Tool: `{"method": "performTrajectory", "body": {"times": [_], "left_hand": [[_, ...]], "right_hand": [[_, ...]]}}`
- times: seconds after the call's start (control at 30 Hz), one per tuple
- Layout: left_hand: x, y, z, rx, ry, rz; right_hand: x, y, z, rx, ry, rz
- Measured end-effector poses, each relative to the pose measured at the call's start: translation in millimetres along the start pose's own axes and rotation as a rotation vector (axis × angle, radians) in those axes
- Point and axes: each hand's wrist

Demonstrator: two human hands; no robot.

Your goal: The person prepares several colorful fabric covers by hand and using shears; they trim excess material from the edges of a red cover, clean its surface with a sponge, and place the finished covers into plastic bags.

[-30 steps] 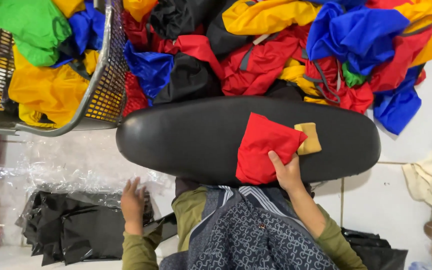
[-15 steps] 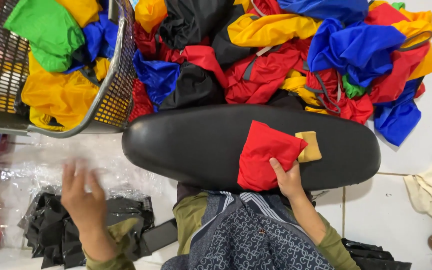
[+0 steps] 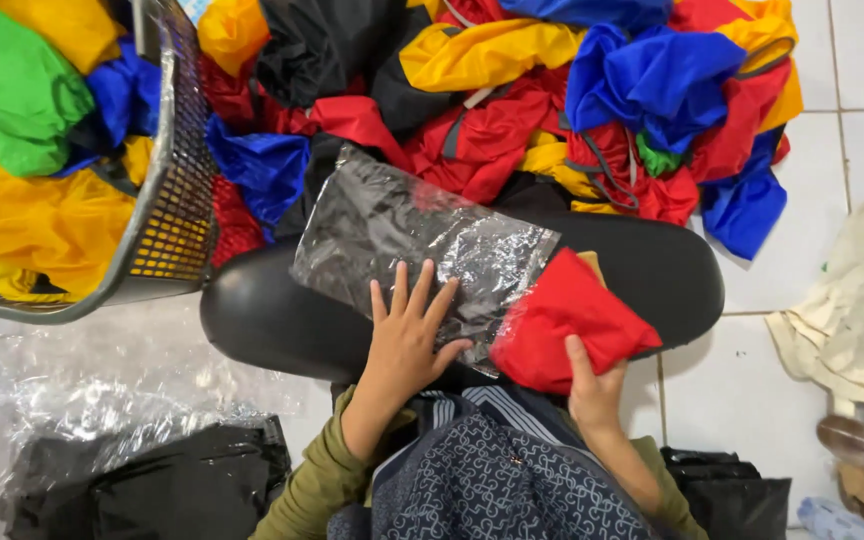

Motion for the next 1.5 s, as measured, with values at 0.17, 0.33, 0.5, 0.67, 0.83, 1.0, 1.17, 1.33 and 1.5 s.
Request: {"method": "performTrajectory", "body": {"times": [0.17,0.33,0.5,0.67,0.83,1.0,1.17,1.33,1.5], "left_hand": [[-33.2,4.0,-8.2,-0.016,0.076,0.018],[-43.9,13.6,-5.9,-0.169,0.142,-0.113],[-52.5,15.7,-3.3,-0.342,0.013,-0.137],[-67.8,5.7,3.7,-0.172,0.227,-0.163],[-60.2,14.2,5.5,-0.110,0.337,-0.360],[-43.8,23.1,6.4,-0.038,0.409,-0.647],[-30.1,29.0,4.4,-0.314,0.251,-0.553],[-41.2,32.0,0.9,-0.315,0.249,-0.380],[-44.8,35.2,-1.7,-0.313,0.162,-0.296]], "right_hand": [[7.4,-46.1,3.0,0.224,0.204,-0.058],[29.6,-57.3,24.9,0.267,0.174,-0.059],[26.2,-68.4,23.1,0.272,0.149,-0.048],[30.5,-56.8,10.6,0.214,0.133,-0.520],[18.3,-66.7,8.5,0.244,-0.103,-0.480],[-0.5,-104.4,9.2,0.070,-0.319,-0.529],[0.0,-73.7,20.9,0.032,-0.301,-0.465],[-23.9,-67.8,12.2,0.108,-0.331,-0.548],[-16.0,-23.2,1.6,0.194,-0.194,-0.487]]}}
Point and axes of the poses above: each hand's wrist, its own z-axis towards the middle knuckle, its own x-axis out of the back of the hand, y = z × x, and after that the axes turned 3 degrees about -y, right-handed
